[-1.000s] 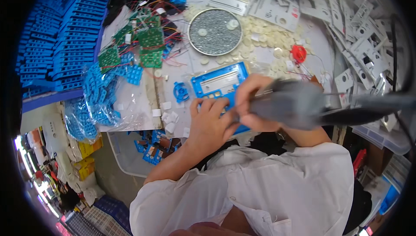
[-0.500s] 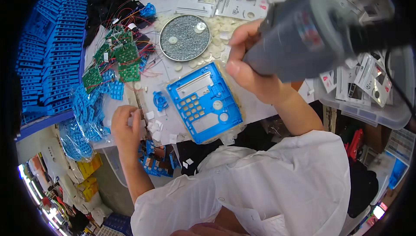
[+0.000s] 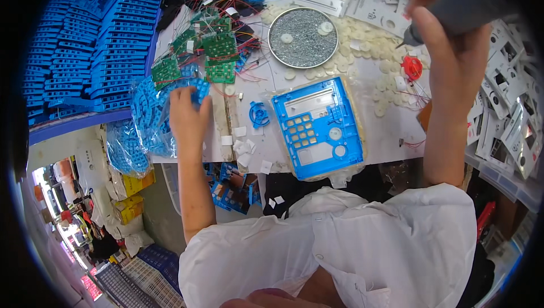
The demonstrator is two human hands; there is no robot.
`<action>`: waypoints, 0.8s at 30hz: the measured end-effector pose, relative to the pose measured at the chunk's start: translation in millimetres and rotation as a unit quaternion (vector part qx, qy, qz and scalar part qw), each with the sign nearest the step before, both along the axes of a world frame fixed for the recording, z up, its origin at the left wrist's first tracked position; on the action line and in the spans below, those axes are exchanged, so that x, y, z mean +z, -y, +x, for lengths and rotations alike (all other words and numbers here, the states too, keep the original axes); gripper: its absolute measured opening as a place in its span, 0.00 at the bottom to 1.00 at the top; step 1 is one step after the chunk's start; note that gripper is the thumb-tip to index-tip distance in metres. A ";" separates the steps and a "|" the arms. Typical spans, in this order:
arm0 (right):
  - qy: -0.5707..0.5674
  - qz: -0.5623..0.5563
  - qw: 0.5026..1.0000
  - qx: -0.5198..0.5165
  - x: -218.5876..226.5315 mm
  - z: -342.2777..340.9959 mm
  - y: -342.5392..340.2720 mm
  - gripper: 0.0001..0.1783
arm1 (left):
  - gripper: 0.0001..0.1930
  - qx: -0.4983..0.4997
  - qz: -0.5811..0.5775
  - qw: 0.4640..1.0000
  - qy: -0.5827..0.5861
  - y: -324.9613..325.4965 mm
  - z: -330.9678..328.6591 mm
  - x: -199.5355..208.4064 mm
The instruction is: Assembling electronic components into a blue plastic housing using various parts and an electric screwdriver.
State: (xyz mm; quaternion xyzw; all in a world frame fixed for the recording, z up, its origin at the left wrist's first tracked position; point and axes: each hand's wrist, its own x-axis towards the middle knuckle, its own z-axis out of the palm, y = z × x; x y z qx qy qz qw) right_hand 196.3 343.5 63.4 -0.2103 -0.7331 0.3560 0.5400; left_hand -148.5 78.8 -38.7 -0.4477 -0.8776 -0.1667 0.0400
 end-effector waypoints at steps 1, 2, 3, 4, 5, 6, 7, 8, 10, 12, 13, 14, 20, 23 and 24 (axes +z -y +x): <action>-0.026 0.045 0.998 -0.047 0.1 -0.8 9.4 0.39 | 0.16 -0.007 -0.002 1.000 -0.019 -2.1 -4.0 -2.5; -0.029 0.060 0.995 -0.074 1.1 4.5 20.1 0.42 | 0.16 -0.014 -0.005 0.999 -0.039 -2.1 -7.5 -4.6; -0.032 0.076 0.991 -0.103 2.4 10.1 30.6 0.45 | 0.16 -0.010 -0.013 0.999 -0.028 -2.2 -10.4 -7.2; -0.037 0.089 0.987 -0.131 3.4 15.3 40.7 0.48 | 0.15 -0.004 -0.021 1.000 -0.020 -1.2 -13.3 -8.2; -0.034 0.099 0.985 -0.134 -3.4 16.8 53.2 0.48 | 0.15 0.003 -0.030 0.999 -0.012 1.2 -16.4 -9.0; -0.031 0.109 0.984 -0.139 -11.7 19.1 65.1 0.49 | 0.15 -0.002 -0.026 0.999 -0.026 5.2 -21.4 -10.0; -0.025 0.110 0.984 -0.139 -19.9 25.8 73.1 0.49 | 0.14 -0.004 -0.023 0.999 -0.040 11.7 -26.8 -11.1; -0.019 0.112 0.984 -0.138 -28.9 35.8 78.7 0.49 | 0.14 -0.005 -0.020 0.998 -0.054 18.6 -28.6 -10.0; -0.012 0.130 0.982 -0.140 -37.6 42.8 86.9 0.49 | 0.13 -0.066 0.037 0.995 -0.062 21.9 -13.6 9.4; -0.013 0.159 0.976 -0.147 -36.1 42.6 95.6 0.47 | 0.13 -0.129 0.082 0.987 -0.058 21.4 16.3 32.1; -0.017 0.172 0.973 -0.151 -35.6 40.0 98.5 0.46 | 0.14 -0.155 0.101 0.981 -0.054 19.8 36.8 41.4; -0.031 0.170 0.971 -0.163 -34.5 41.9 101.9 0.44 | 0.14 -0.184 0.120 0.974 -0.049 16.4 54.8 49.0; 0.017 0.190 0.972 0.137 -22.9 42.2 116.3 0.35 | 0.18 -0.240 0.078 0.925 0.284 14.9 127.5 74.8; 0.238 -0.006 0.937 0.257 -1.9 -17.2 123.7 0.36 | 0.20 -0.276 0.064 0.874 0.395 7.5 140.5 73.9; 0.257 -0.045 0.926 0.273 -4.9 -26.0 118.7 0.35 | 0.20 -0.287 0.067 0.857 0.422 0.8 142.6 75.5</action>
